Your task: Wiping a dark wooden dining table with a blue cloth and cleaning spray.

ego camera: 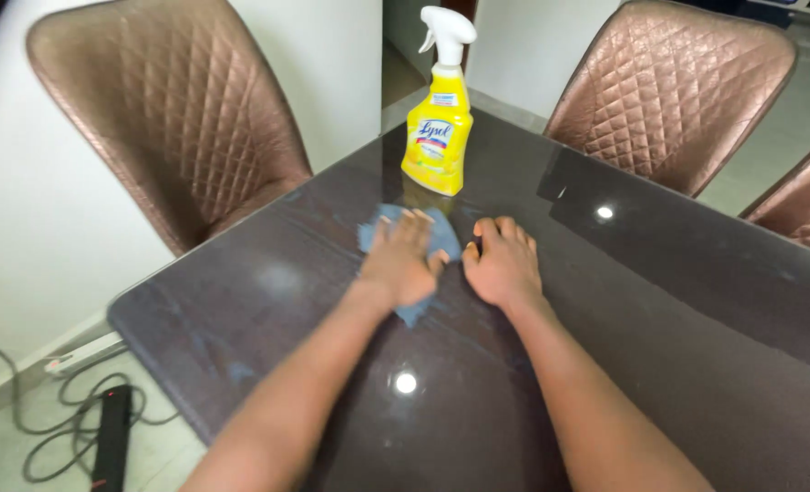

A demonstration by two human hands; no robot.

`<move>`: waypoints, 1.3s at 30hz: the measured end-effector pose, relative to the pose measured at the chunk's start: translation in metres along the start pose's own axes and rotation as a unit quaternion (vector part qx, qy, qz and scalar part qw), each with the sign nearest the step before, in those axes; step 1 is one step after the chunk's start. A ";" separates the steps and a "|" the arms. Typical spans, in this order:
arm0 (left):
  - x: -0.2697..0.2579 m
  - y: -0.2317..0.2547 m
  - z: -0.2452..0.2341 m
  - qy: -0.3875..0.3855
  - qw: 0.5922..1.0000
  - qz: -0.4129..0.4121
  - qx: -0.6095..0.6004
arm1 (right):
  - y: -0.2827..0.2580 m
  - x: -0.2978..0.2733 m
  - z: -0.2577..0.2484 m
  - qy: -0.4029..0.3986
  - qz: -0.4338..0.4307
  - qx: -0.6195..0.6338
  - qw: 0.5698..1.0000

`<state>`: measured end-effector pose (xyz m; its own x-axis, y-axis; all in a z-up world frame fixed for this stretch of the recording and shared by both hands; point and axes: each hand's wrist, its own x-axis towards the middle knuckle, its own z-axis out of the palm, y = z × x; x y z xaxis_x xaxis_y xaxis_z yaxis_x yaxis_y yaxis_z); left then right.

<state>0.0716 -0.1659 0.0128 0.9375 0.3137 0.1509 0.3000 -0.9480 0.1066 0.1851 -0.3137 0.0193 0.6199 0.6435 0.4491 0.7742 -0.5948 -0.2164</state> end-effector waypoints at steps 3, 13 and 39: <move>-0.073 0.022 -0.005 0.037 0.998 0.034 -0.042 | 0.009 -0.001 0.006 0.016 -0.003 0.041 0.999; -0.096 -0.154 -0.007 0.058 0.991 -0.120 -0.025 | 0.038 -0.030 0.014 0.076 -0.145 -0.034 0.986; -0.087 -0.173 -0.010 0.154 0.982 -0.107 -0.035 | -0.149 -0.122 -0.057 -0.162 -0.261 -0.004 0.952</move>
<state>-0.0633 -0.0289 -0.0091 0.7525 0.5175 0.4073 0.4620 -0.8556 0.2336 -0.0135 -0.3312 0.0458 0.1599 0.9659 0.2035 0.9871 -0.1570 -0.0305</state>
